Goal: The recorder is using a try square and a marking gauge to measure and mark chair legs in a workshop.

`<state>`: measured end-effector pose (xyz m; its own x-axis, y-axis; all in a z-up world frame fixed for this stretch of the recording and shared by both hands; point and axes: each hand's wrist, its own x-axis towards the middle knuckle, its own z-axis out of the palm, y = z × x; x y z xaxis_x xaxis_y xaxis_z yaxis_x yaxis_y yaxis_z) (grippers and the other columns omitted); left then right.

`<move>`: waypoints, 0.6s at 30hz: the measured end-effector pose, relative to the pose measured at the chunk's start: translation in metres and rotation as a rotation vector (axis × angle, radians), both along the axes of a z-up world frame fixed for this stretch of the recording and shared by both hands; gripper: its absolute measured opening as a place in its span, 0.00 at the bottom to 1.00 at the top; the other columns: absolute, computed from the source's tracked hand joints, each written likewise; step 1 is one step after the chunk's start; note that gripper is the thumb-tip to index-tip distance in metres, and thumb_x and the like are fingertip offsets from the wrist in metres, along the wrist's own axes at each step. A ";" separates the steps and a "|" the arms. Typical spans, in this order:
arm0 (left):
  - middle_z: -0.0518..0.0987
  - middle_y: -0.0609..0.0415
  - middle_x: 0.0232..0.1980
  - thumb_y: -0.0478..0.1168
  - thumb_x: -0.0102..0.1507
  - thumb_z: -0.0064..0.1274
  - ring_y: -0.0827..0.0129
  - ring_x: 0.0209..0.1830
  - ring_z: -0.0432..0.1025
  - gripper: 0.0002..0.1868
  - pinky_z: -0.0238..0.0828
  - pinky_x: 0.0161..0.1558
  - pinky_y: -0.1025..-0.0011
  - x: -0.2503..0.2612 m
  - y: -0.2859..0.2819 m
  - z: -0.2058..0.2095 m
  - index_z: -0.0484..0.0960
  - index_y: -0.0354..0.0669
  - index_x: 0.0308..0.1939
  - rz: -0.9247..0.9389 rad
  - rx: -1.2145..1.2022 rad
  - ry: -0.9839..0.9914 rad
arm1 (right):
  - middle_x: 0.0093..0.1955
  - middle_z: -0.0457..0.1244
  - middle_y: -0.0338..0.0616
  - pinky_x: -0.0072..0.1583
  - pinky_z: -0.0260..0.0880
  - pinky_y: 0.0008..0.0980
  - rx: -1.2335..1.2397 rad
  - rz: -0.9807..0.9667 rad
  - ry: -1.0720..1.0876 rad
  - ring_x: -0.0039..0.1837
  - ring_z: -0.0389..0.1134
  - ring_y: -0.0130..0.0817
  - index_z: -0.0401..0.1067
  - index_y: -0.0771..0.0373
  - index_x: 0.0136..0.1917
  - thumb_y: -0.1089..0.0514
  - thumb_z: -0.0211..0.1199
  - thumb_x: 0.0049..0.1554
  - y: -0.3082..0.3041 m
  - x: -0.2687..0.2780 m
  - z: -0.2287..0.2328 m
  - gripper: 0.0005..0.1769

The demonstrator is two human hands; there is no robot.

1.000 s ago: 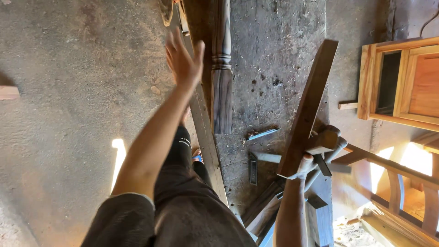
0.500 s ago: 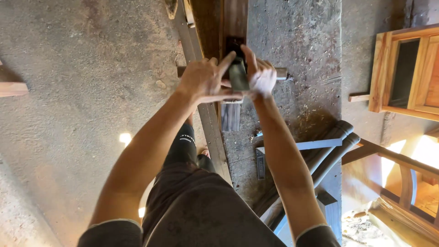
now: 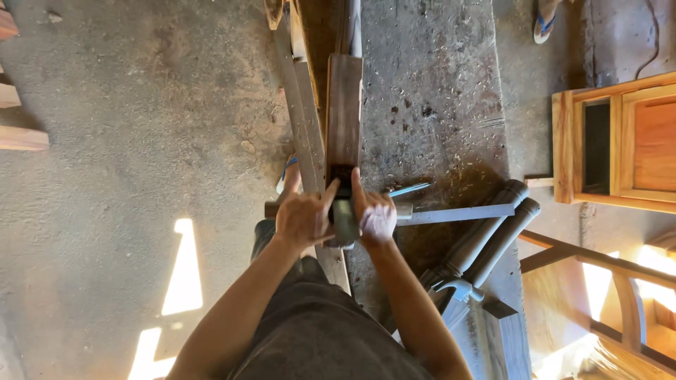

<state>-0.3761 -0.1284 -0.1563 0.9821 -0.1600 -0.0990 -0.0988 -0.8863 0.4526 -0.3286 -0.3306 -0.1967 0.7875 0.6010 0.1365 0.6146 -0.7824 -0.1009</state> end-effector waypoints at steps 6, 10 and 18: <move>0.71 0.62 0.19 0.86 0.46 0.47 0.76 0.16 0.65 0.62 0.68 0.20 0.72 0.102 0.021 -0.042 0.64 0.55 0.76 -0.020 0.163 0.072 | 0.30 0.67 0.42 0.37 0.71 0.37 -0.076 -0.060 0.017 0.26 0.64 0.29 0.53 0.70 0.79 0.38 0.74 0.43 0.038 0.106 -0.007 0.62; 0.68 0.60 0.21 0.87 0.49 0.48 0.74 0.17 0.64 0.64 0.65 0.19 0.70 0.192 0.049 -0.018 0.56 0.57 0.79 0.025 0.118 0.171 | 0.30 0.68 0.45 0.35 0.71 0.39 -0.117 -0.136 0.212 0.27 0.65 0.34 0.52 0.67 0.78 0.35 0.76 0.37 0.082 0.196 0.020 0.66; 0.75 0.55 0.24 0.75 0.51 0.61 0.70 0.18 0.68 0.66 0.72 0.23 0.67 0.149 0.042 -0.008 0.42 0.56 0.82 0.005 0.148 0.113 | 0.32 0.67 0.48 0.41 0.72 0.44 -0.170 -0.097 0.111 0.31 0.67 0.38 0.48 0.65 0.80 0.35 0.78 0.34 0.070 0.162 0.011 0.71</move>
<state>-0.2275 -0.0863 -0.1646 0.9643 -0.1302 -0.2307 -0.0498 -0.9445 0.3249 -0.1663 -0.2609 -0.1862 0.8471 0.5289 -0.0511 0.5283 -0.8487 -0.0256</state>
